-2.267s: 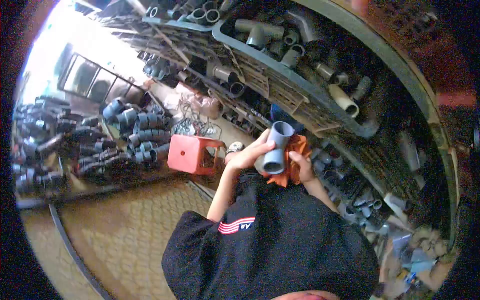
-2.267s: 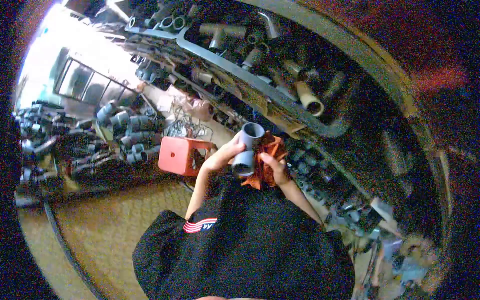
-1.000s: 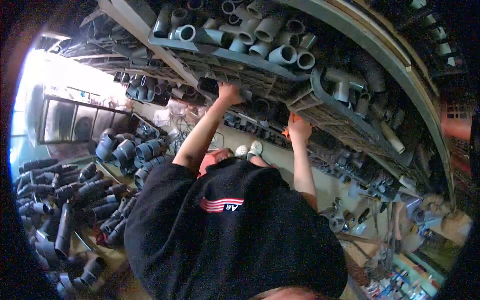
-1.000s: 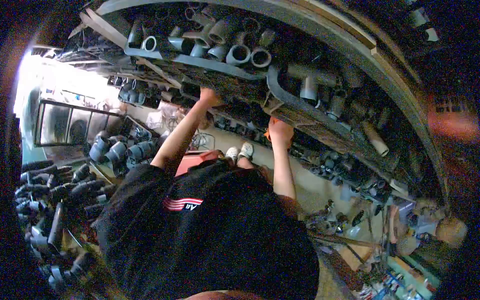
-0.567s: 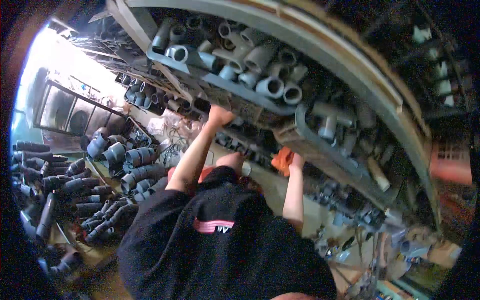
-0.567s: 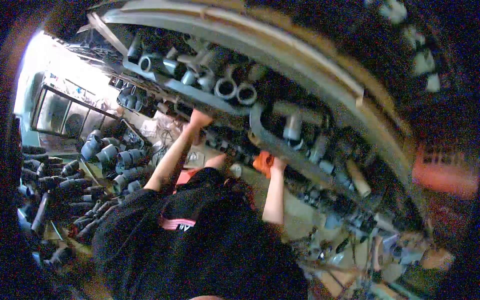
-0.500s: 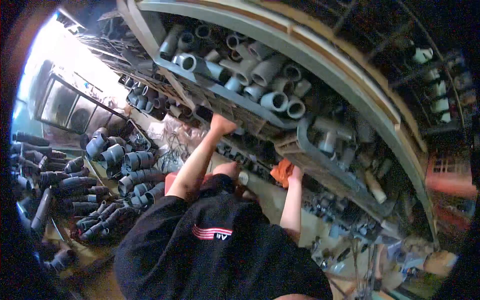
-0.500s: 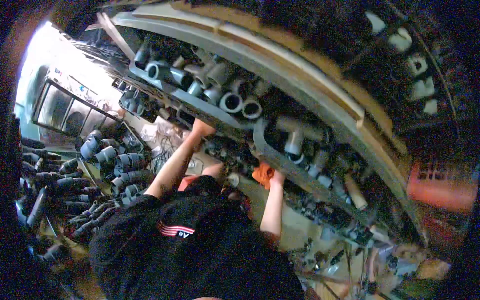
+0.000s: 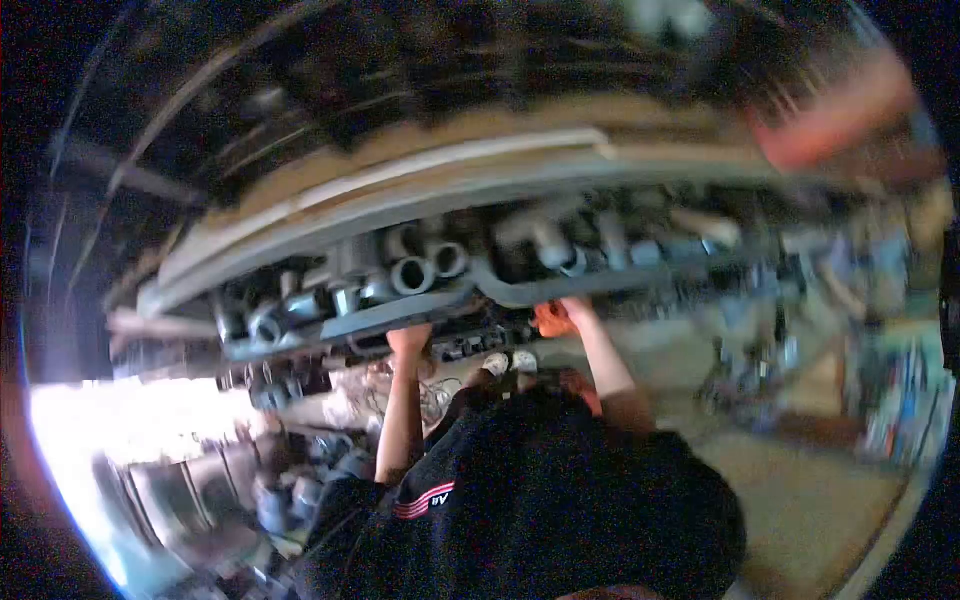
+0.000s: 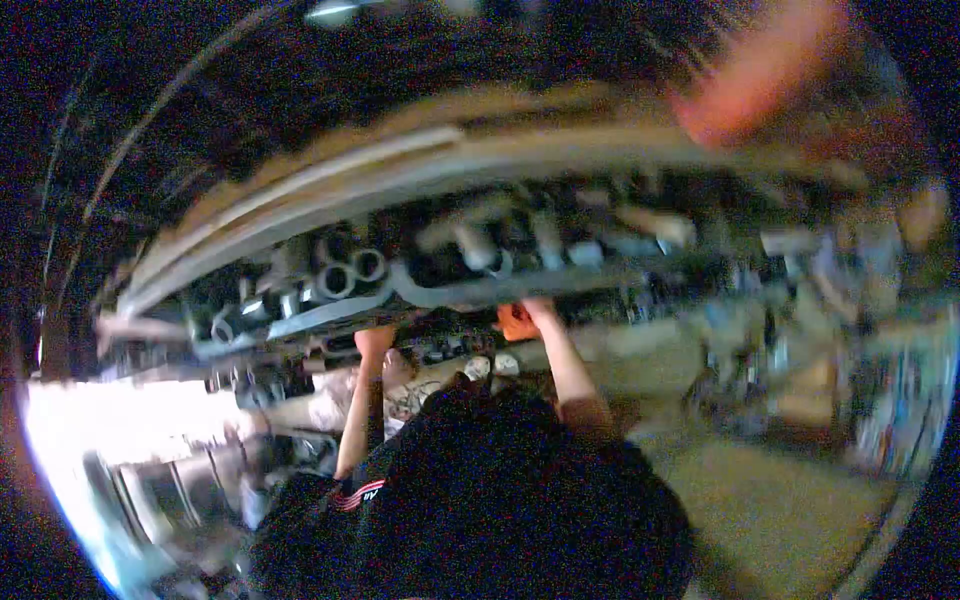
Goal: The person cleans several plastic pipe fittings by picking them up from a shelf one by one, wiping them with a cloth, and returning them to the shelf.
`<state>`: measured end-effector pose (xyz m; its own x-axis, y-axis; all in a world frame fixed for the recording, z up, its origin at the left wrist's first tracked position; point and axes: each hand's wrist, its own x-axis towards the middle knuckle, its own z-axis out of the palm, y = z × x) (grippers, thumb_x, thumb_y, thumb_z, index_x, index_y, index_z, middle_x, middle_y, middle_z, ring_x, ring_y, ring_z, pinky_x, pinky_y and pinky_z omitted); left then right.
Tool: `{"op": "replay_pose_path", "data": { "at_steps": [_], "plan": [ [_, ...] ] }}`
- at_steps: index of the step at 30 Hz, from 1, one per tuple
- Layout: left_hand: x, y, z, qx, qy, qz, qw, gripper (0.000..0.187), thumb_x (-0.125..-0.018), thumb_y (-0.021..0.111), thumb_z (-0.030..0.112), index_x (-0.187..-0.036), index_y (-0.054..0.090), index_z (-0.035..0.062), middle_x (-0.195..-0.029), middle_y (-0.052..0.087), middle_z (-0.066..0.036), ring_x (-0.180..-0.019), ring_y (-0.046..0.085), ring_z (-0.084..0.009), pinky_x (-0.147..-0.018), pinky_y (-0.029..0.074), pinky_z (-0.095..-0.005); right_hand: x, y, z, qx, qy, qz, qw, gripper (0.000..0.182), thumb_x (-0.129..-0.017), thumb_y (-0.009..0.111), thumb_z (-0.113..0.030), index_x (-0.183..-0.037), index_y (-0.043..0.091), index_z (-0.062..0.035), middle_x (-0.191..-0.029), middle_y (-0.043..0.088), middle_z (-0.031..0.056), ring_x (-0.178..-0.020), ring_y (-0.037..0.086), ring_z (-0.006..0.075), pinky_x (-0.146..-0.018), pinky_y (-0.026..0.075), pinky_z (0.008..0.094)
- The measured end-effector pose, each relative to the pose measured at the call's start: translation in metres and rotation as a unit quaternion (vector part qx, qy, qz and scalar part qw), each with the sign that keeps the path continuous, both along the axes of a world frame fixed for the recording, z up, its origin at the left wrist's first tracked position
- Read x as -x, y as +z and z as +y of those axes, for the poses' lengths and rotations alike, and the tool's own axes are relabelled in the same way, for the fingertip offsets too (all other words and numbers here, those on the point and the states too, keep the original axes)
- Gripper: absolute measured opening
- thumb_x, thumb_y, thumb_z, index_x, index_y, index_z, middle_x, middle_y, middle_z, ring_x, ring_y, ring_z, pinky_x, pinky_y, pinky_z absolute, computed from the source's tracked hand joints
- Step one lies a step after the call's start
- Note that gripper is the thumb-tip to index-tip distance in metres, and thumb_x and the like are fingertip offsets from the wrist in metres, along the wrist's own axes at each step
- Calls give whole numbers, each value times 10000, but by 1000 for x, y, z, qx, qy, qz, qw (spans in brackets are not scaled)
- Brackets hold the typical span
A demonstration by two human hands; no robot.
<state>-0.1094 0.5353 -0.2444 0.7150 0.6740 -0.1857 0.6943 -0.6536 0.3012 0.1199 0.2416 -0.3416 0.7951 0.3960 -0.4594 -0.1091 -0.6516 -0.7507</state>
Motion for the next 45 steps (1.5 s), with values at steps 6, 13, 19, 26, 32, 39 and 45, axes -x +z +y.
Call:
{"op": "replay_pose_path", "data": {
  "at_steps": [6, 13, 19, 26, 32, 39, 45],
  "plan": [
    [8, -6, 7, -4, -40, -103, 994, 609, -767, 587, 479, -1246, 539, 106, -1234, 564, -170, -1079, 553, -385, -878, 471, -432, 11, 21, 10, 32, -30, -28, 999, 350, -855, 594, -255, -1127, 556, -37, -1133, 582, 94, -984, 557, 237, -870, 432, 353],
    [10, -4, 3, 13, -36, -103, 994, 473, -810, 561, 454, -1120, 611, 101, -1129, 616, -153, -1042, 565, -368, -859, 463, -427, 8, 26, 15, 52, -57, -64, 995, 333, -858, 596, -229, -1130, 557, -41, -1135, 577, 81, -996, 540, 222, -883, 420, 342],
    [7, 10, -3, 0, 13, -135, 991, 450, -783, 593, 442, -1055, 632, 86, -1046, 639, -162, -952, 598, -376, -794, 488, -439, 20, 20, -2, 54, -64, -98, 992, 319, -860, 599, -207, -1132, 558, -44, -1136, 572, 69, -1006, 525, 210, -894, 410, 333],
    [13, -31, 28, -10, -170, -123, 978, 356, -880, 455, 221, -1154, 557, 17, -1188, 555, -209, -1112, 506, -375, -950, 393, -425, 13, -21, 13, -96, -97, -247, 959, 305, -863, 601, -181, -1134, 559, -48, -1138, 567, 55, -1018, 508, 196, -906, 398, 322],
    [41, 40, -4, 302, -89, -199, 928, 319, -934, 422, 163, -1167, 527, -28, -1187, 553, -125, -1085, 510, -239, -947, 383, -339, 124, 114, 92, -469, -290, 28, 834, 215, -888, 573, -237, -965, 600, -38, -960, 609, 37, -876, 544, 114, -760, 439, 301],
    [39, 54, -70, 476, 54, -348, 806, 624, -933, 474, 435, -1334, 358, -29, -1188, 557, -153, -1109, 516, -193, -924, 403, -286, 151, 161, 130, -403, 146, -57, 902, 237, -821, 716, -278, -773, 625, -64, -744, 613, 1, -665, 548, 79, -561, 420, 262],
    [67, 63, -86, 784, 174, -336, 492, 729, -849, 364, 700, -1104, 539, 40, -780, 630, -131, -535, 601, -263, -432, 443, -323, 150, 153, 131, -358, 53, 23, 932, 197, -787, 756, -186, -847, 688, -11, -801, 678, 15, -700, 614, 75, -639, 482, 239]
  ]
}}
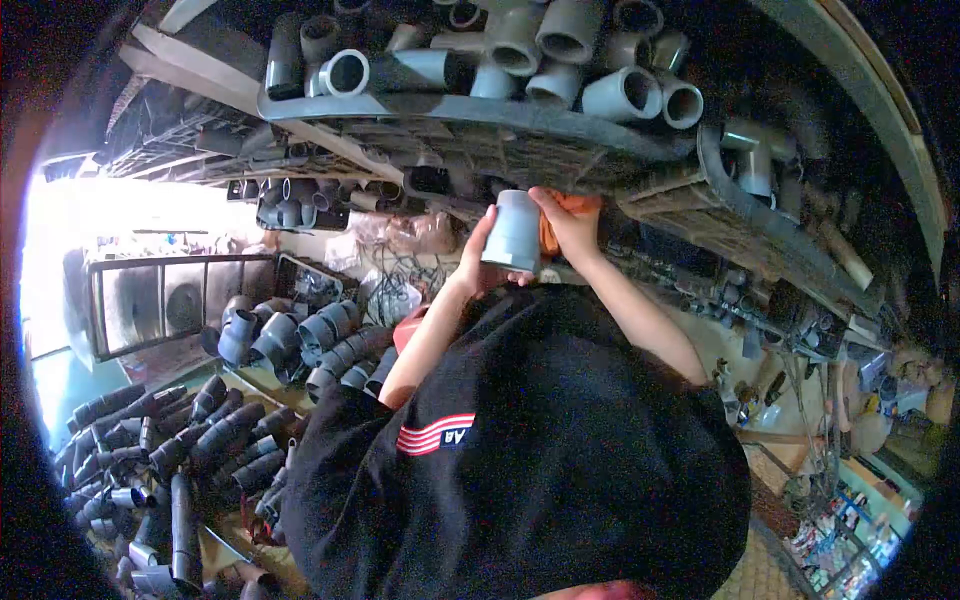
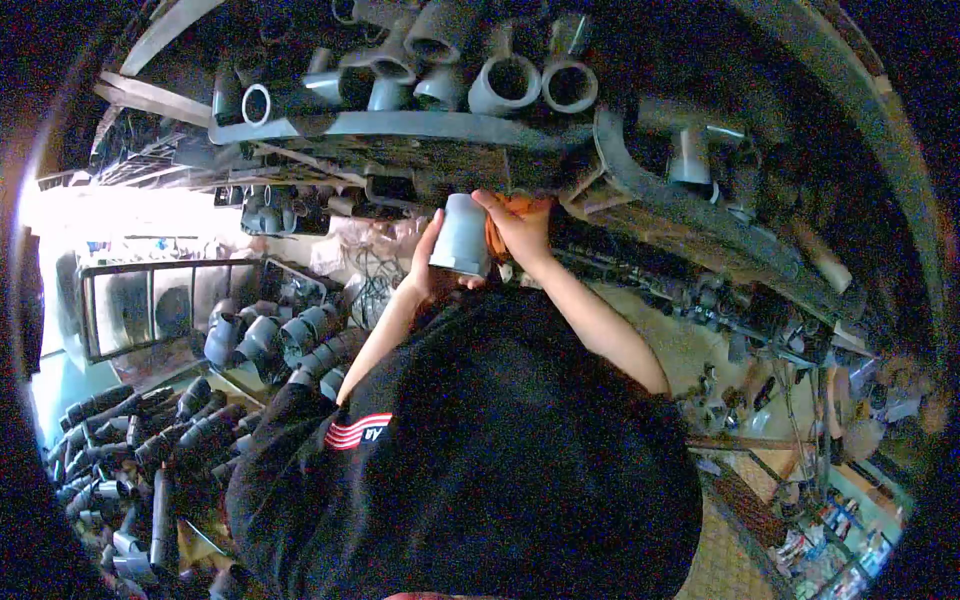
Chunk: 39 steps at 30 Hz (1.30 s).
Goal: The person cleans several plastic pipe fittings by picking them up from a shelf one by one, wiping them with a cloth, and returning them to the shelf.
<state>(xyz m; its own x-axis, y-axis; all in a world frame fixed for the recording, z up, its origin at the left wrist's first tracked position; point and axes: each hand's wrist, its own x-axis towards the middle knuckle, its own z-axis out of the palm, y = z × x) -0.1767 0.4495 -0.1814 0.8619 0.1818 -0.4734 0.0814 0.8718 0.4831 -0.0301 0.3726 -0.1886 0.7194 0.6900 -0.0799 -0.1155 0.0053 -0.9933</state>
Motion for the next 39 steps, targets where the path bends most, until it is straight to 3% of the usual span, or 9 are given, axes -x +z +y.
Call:
{"op": "replay_pose_path", "data": {
  "at_steps": [6, 9, 14, 17, 22, 25, 28, 35, 39],
  "plan": [
    [14, -6, -9, -120, 45, 81, 988, 683, -846, 427, 625, -1174, 521, 33, -957, 637, -121, -789, 634, -255, -684, 518, -351, 8, -6, -10, -48, 14, 87, 995, 318, -847, 673, -384, -901, 646, -72, -815, 613, -25, -729, 552, 55, -633, 438, 235],
    [10, 8, -21, -137, 107, 145, 974, 698, -808, 475, 615, -1230, 488, 59, -1076, 612, -106, -918, 624, -246, -790, 521, -385, 26, 1, -6, -57, 65, 144, 986, 689, -911, 304, -647, -1057, 628, -57, -964, 630, 38, -875, 595, 166, -787, 461, 316],
    [5, 5, -19, -173, 98, 196, 960, 638, -805, 501, 594, -1220, 510, 111, -1111, 596, -74, -998, 599, -245, -812, 503, -407, -29, 47, -63, 253, 233, -196, 918, 838, -858, 265, -729, -1009, 649, 0, -899, 645, 246, -895, 631, 339, -808, 473, 399],
    [7, -2, -11, -42, 206, 124, 970, 638, -764, 547, 603, -1198, 522, 137, -1037, 620, -55, -871, 608, -230, -720, 515, -407, -93, 88, -137, 373, 416, -92, 824, 754, -872, 366, -679, -1129, 609, -14, -1114, 634, 151, -942, 628, 257, -841, 491, 346],
    [13, -10, 1, -14, 256, -24, 966, 674, -790, 506, 620, -1268, 474, 146, -1016, 649, -75, -677, 660, -242, -458, 553, -373, -223, 117, -404, 433, 32, 186, 882, 471, -863, 549, -532, -780, 654, -80, -629, 598, 39, -511, 562, 152, -467, 462, 307],
    [-2, 11, -7, -27, 273, -82, 958, 679, -786, 520, 618, -1299, 455, 178, -1177, 592, -75, -1000, 620, -253, -644, 586, -456, -316, 128, -568, 813, -244, -210, 485, 342, -802, 478, -357, -1009, 685, -180, -1102, 630, 188, -1030, 614, 272, -850, 480, 407],
    [-14, 23, -3, 14, 269, -116, 956, 621, -814, 510, 562, -1314, 449, 200, -1241, 555, -60, -1070, 580, -258, -702, 571, -494, -392, 161, -603, 681, -396, -352, 505, 330, -765, 575, -311, -872, 675, -15, -864, 662, 212, -864, 649, 352, -764, 499, 462],
    [-12, 30, 9, -41, 273, -35, 961, 609, -799, 522, 575, -1253, 488, 171, -1165, 573, -56, -1020, 567, -237, -732, 526, -401, -527, 25, -729, 813, -227, -407, 349, 366, -739, 670, -413, -913, 692, -92, -817, 680, 128, -811, 667, 256, -718, 514, 425],
    [-4, 25, 13, -19, 268, -37, 963, 586, -808, 518, 578, -1205, 518, 147, -1094, 606, -53, -941, 603, -220, -692, 537, -381, -442, 90, -661, 748, -363, -393, 392, 415, -698, 672, -463, -760, 703, -55, -753, 684, 129, -695, 671, 318, -638, 537, 409]
  ]
}}
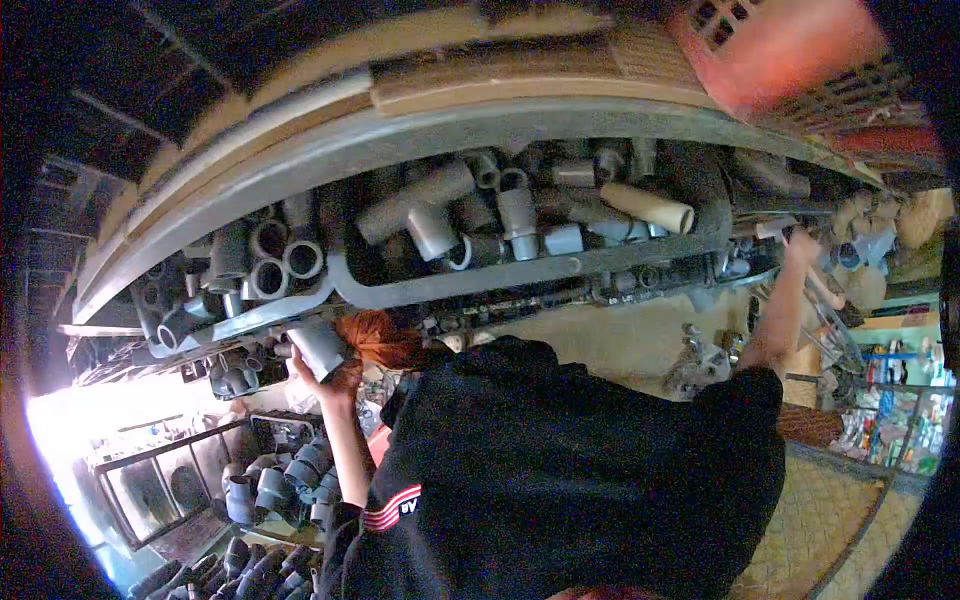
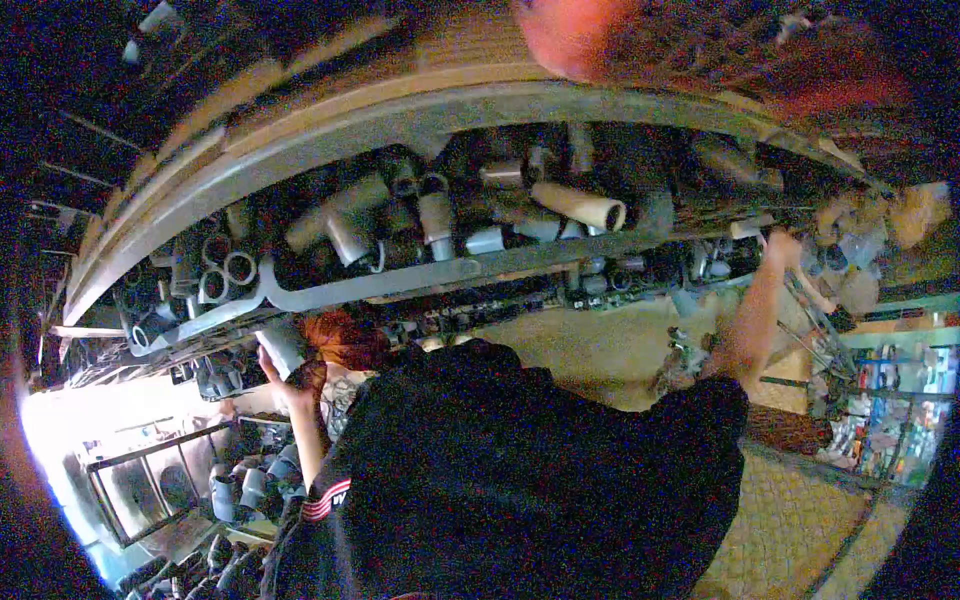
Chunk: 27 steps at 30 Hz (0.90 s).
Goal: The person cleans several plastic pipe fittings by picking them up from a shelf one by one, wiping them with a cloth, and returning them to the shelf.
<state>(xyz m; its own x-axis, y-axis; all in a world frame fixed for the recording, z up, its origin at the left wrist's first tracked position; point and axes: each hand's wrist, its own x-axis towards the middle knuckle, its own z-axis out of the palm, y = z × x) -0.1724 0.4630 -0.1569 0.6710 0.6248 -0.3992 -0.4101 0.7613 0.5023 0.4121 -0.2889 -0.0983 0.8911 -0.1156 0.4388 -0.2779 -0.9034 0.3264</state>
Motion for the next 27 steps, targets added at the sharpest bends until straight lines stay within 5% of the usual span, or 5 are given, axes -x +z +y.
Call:
{"op": "replay_pose_path", "data": {
  "at_steps": [7, 12, 16, 20, 27],
  "plan": [
    [2, -5, 3, 53, 18, 53, 997, 605, -744, 584, 593, -1177, 540, 172, -1058, 606, -45, -902, 586, -237, -743, 505, -414, 166, 125, 128, -376, 291, -482, 736, 235, -782, 709, -32, -1000, 664, 43, -906, 680, 131, -783, 635, 175, -752, 511, 299],
    [-6, -18, 10, -9, -4, 72, 997, 593, -764, 537, 627, -1141, 541, 169, -1022, 598, -48, -896, 581, -236, -611, 518, -440, 284, 199, 270, -628, 488, -275, 540, 330, -774, 605, 88, -1092, 523, 126, -968, 637, 246, -828, 651, 302, -682, 569, 352],
    [-22, -4, 9, 58, -40, 28, 997, 582, -798, 493, 607, -1154, 535, 148, -979, 619, -63, -673, 622, -298, -477, 506, -342, 312, 235, 359, -536, 651, -217, 493, 315, -810, 518, -47, -1047, 535, 159, -942, 629, 287, -742, 644, 290, -642, 559, 328],
    [-30, -15, 13, 67, -69, -48, 994, 546, -828, 457, 576, -1152, 540, 144, -1016, 612, -52, -787, 609, -287, -566, 519, -411, 362, 288, 418, -402, 675, -110, 608, 317, -817, 540, -105, -1002, 576, 150, -856, 646, 255, -739, 636, 286, -636, 544, 298],
    [-33, -50, 20, 201, -107, -77, 971, 577, -717, 602, 622, -1078, 569, 173, -964, 610, -59, -850, 567, -438, -576, 461, -347, 452, 287, 611, -274, 853, -120, 428, 304, -676, 633, 31, -975, 665, -13, -969, 601, 117, -857, 591, 237, -684, 512, 313]
  ]
}}
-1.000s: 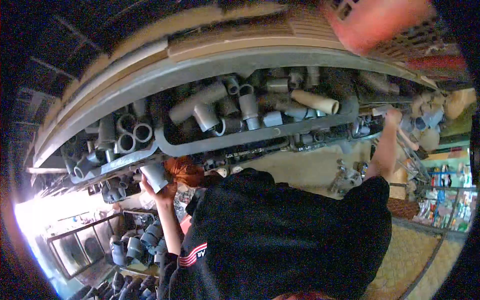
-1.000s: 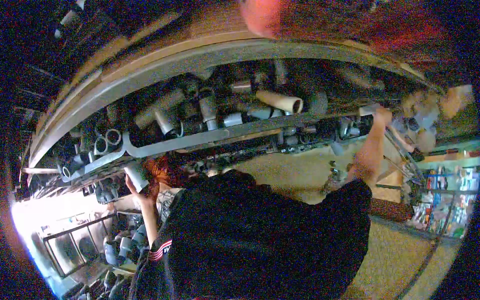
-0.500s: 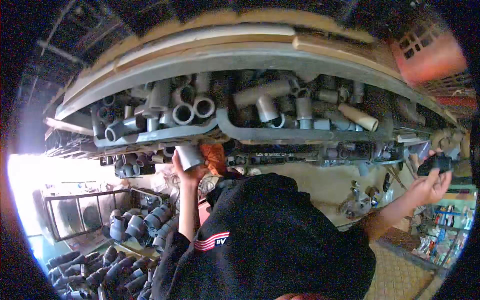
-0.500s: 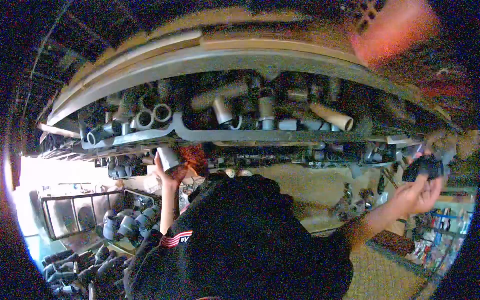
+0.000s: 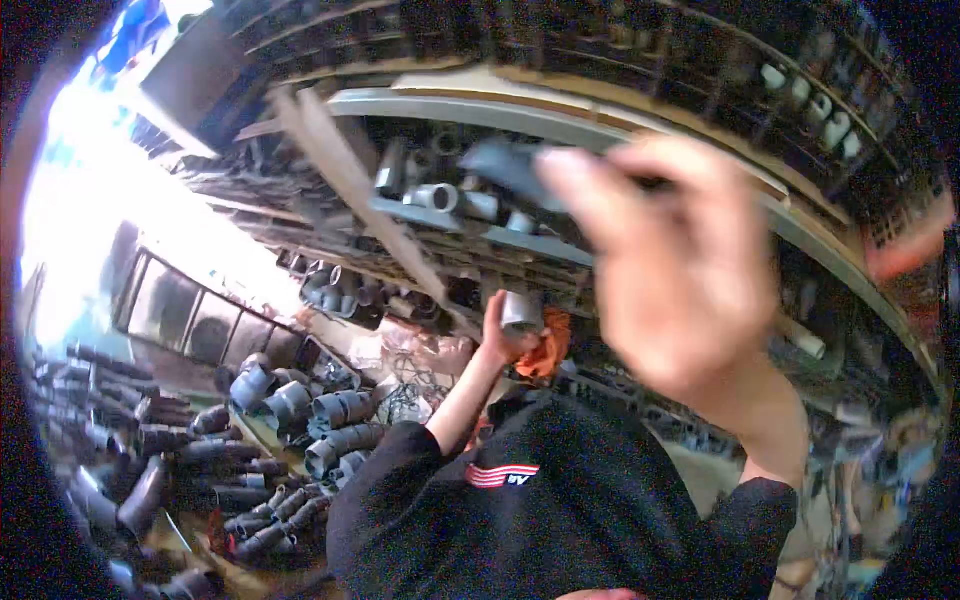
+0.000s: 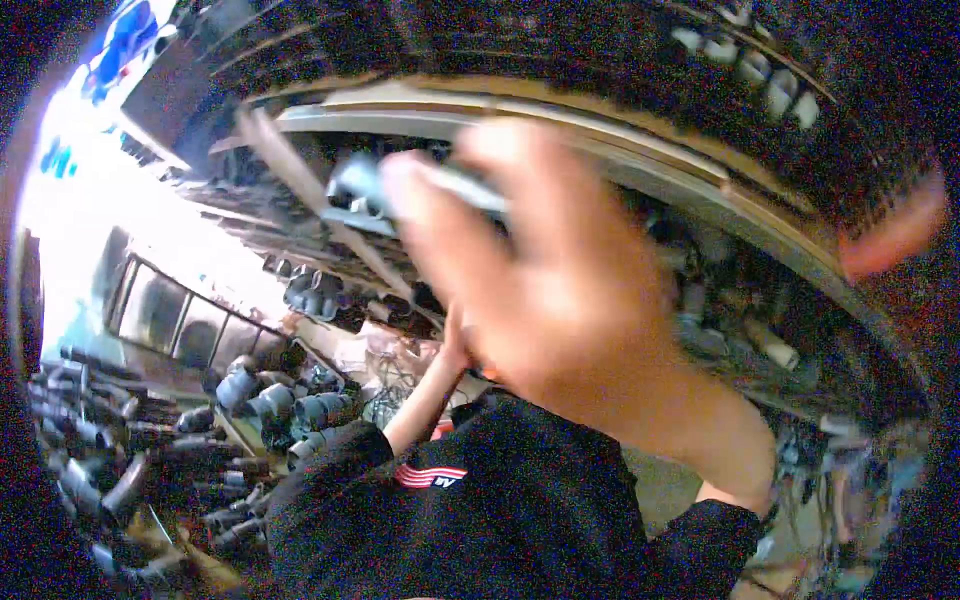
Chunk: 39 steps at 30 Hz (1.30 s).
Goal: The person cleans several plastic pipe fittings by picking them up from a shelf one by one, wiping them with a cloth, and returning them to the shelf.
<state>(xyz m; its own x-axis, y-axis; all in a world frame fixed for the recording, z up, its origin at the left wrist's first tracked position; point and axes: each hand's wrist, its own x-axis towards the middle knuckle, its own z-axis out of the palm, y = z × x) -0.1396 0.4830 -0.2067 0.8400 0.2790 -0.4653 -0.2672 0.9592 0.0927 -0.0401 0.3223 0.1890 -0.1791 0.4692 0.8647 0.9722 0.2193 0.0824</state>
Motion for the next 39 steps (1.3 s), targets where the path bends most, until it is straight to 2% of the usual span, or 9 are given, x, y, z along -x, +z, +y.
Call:
{"op": "replay_pose_path", "data": {
  "at_steps": [2, 5, 10, 16, 19, 22, 26, 31, 39],
  "plan": [
    [-13, -26, 10, 82, 37, -51, 995, 532, -748, 583, 608, -1074, 571, 188, -968, 621, -11, -895, 586, -258, -570, 415, -317, 39, -6, 59, -25, 63, -70, 995, 268, -677, 640, -48, -943, 669, -48, -925, 581, 80, -829, 578, 202, -655, 511, 288],
    [-13, -37, 12, -53, 5, -57, 997, 517, -772, 560, 607, -1079, 571, 192, -983, 630, -7, -847, 603, -199, -570, 453, -305, 95, -9, 152, -146, 136, -183, 963, 170, -677, 625, -156, -834, 650, -96, -827, 567, 47, -760, 569, 168, -618, 512, 252],
    [1, 5, 0, -86, -9, -49, 995, 610, -779, 523, 638, -1127, 560, 139, -965, 634, -81, -802, 617, -397, -519, 451, -323, 162, 17, 282, -202, 212, -255, 922, 150, -665, 605, -154, -780, 652, -69, -720, 576, 60, -687, 595, 179, -481, 513, 314],
    [6, 4, -5, -72, 20, 18, 997, 508, -787, 548, 607, -1039, 602, 169, -901, 640, -28, -771, 613, -221, -552, 470, -375, 220, 21, 377, -88, -49, -349, 932, 230, -704, 615, -126, -858, 687, 28, -742, 604, 151, -728, 605, 358, -353, 483, 452],
    [8, -4, -4, -38, 42, -10, 998, 523, -792, 536, 602, -1048, 598, 150, -932, 640, -26, -803, 610, -231, -543, 475, -373, 232, 30, 428, 29, -67, -231, 970, 233, -734, 616, -115, -897, 687, 36, -826, 628, 203, -732, 599, 426, -359, 487, 501],
    [16, -9, 0, -41, 2, -33, 999, 539, -800, 526, 602, -1062, 595, 136, -946, 641, -30, -812, 610, -232, -539, 480, -373, 227, 38, 475, 75, -112, -229, 964, 268, -786, 599, -146, -1011, 669, -18, -993, 628, 149, -900, 588, 408, -522, 491, 571],
    [13, -4, 2, -56, -11, 12, 998, 575, -811, 509, 608, -1103, 583, 119, -982, 637, -53, -833, 615, -232, -550, 494, -373, 225, 38, 479, 143, -162, -232, 949, 315, -841, 581, -177, -1129, 649, -68, -1156, 629, 97, -1061, 580, 393, -686, 494, 645],
    [13, -12, 5, -106, -52, -4, 993, 571, -807, 512, 610, -1133, 567, 143, -1012, 627, -40, -876, 607, -216, -562, 502, -364, 216, 36, 432, 207, -112, -288, 928, 264, -784, 601, -133, -1004, 690, -18, -1029, 642, 203, -904, 582, 491, -455, 495, 578],
    [9, -13, 7, -108, -73, 16, 991, 562, -807, 508, 617, -1135, 563, 163, -1005, 622, -20, -876, 587, -200, -640, 494, -400, 214, 14, 434, 152, -200, -255, 934, 272, -813, 581, -149, -1050, 686, -67, -1054, 627, 195, -957, 558, 460, -563, 515, 577]
  ]
}}
